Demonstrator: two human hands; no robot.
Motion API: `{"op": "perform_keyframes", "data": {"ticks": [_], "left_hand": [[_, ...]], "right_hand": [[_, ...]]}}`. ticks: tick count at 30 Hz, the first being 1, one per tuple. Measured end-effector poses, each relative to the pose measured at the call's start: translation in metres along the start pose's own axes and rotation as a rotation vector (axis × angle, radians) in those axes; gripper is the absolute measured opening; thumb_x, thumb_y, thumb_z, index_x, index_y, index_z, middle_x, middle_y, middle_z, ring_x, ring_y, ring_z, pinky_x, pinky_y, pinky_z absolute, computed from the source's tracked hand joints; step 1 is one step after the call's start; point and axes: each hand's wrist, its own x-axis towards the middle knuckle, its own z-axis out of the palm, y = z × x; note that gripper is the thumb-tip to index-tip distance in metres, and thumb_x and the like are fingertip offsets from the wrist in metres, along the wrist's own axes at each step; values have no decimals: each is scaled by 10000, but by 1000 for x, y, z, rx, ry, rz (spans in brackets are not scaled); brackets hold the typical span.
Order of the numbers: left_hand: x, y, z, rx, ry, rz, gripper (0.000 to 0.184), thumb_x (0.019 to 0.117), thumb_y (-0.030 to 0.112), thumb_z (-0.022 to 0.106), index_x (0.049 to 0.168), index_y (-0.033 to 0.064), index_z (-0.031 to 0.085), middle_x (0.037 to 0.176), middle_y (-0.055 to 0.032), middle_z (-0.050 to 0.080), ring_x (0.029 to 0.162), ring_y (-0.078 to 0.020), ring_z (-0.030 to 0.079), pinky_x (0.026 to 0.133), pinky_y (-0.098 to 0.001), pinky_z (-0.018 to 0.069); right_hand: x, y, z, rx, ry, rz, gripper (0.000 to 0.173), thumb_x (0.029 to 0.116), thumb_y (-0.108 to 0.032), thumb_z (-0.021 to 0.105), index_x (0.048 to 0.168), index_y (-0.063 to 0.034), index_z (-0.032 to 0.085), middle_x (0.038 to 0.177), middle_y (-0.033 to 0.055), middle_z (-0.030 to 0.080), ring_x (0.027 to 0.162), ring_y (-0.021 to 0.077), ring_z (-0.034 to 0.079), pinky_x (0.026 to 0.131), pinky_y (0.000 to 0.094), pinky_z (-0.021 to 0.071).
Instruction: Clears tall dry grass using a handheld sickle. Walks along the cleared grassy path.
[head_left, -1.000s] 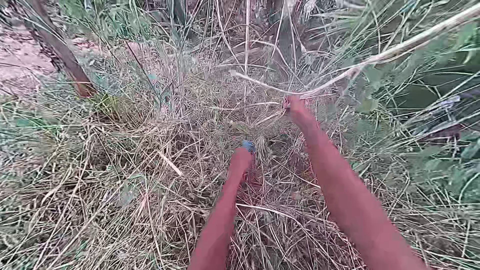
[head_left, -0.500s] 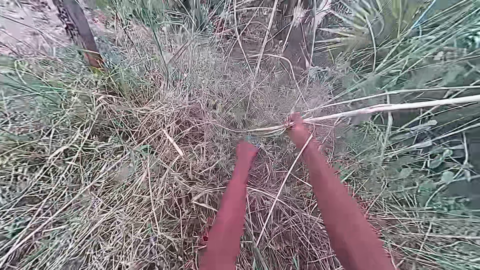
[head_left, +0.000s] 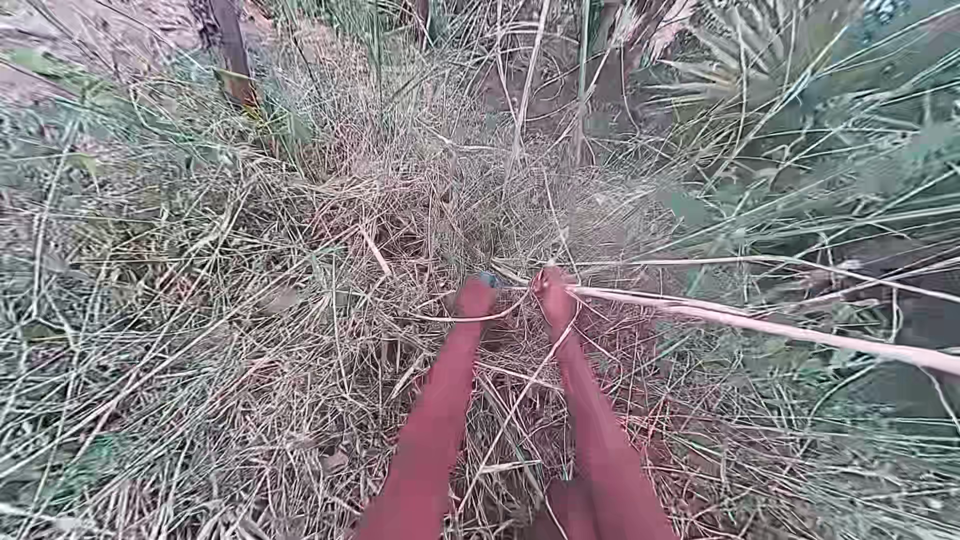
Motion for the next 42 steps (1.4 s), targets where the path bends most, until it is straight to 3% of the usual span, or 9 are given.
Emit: {"op": "perform_keyframes", "data": {"ticks": [4, 6, 9, 14, 20, 26, 29, 34, 42], "left_hand": [[-142, -34, -5, 70, -90, -236, 728, 932, 162, 694, 1526, -63, 339, 1383, -291, 565, 1272, -424, 584, 1051, -573, 468], [-169, -35, -9, 152, -100, -258, 739, 926, 136, 686, 1539, -44, 314, 1376, -284, 573, 1269, -423, 588, 1037, -570, 477], [-138, -8, -18, 265, -95, -125, 568, 961, 139, 638, 1450, -72, 443, 1396, -283, 561, 1297, -419, 566, 1058, -572, 452], [-51, -1, -6, 228, 15, 21, 431, 1016, 212, 593, 1287, -123, 607, 1369, -341, 567, 1312, -496, 528, 1076, -652, 407], [-189, -48, -6, 296, -130, -298, 723, 949, 159, 672, 1541, -47, 312, 1387, -282, 571, 1264, -412, 599, 1034, -558, 485], [-101, -12, -14, 277, -32, -64, 443, 1022, 213, 588, 1355, -77, 566, 1373, -305, 574, 1281, -452, 568, 1046, -612, 449], [-88, -11, -11, 191, -17, -84, 463, 1035, 262, 588, 1326, -98, 575, 1344, -333, 580, 1252, -472, 583, 1031, -627, 464], [-205, -53, -13, 351, -130, -336, 661, 959, 215, 658, 1495, -60, 386, 1446, -270, 524, 1324, -391, 555, 1070, -540, 459], [-92, -31, -6, 207, -73, -96, 443, 977, 240, 678, 1298, -56, 604, 1251, -287, 636, 1152, -422, 636, 977, -596, 499]], "right_hand": [[1, 20, -8, 176, 9, 92, 329, 1116, -348, 405, 1209, -61, 536, 860, -29, 543, 679, 10, 508, 668, 199, 483], [12, 37, -9, 299, 19, 108, 308, 1114, -298, 411, 1218, -31, 524, 886, -11, 544, 700, 34, 527, 693, 222, 495], [31, 32, -6, 395, 55, 57, 270, 1117, -209, 364, 1015, -38, 546, 729, -32, 567, 608, 28, 547, 636, 202, 507], [17, 28, -21, 266, -36, 67, 314, 1126, -285, 329, 1028, -85, 549, 776, -55, 529, 642, 8, 502, 660, 185, 470], [27, 49, -15, 348, -51, 278, 283, 1111, -204, 361, 964, -58, 555, 690, -25, 556, 584, 45, 534, 602, 212, 487], [33, 31, -16, 385, -50, 222, 313, 1113, -185, 359, 878, -74, 534, 635, -42, 536, 533, 37, 520, 566, 197, 488], [26, 18, -7, 316, -48, 194, 256, 1098, -180, 410, 942, -50, 566, 687, -27, 530, 588, 62, 516, 631, 243, 494], [15, 36, 6, 259, -143, 258, 276, 1111, -147, 373, 1100, 47, 568, 770, 19, 542, 623, 74, 514, 645, 251, 487], [47, 6, -4, 176, -81, 294, 287, 1095, -200, 402, 1143, 9, 592, 838, 54, 581, 702, 131, 547, 674, 317, 486]]}}
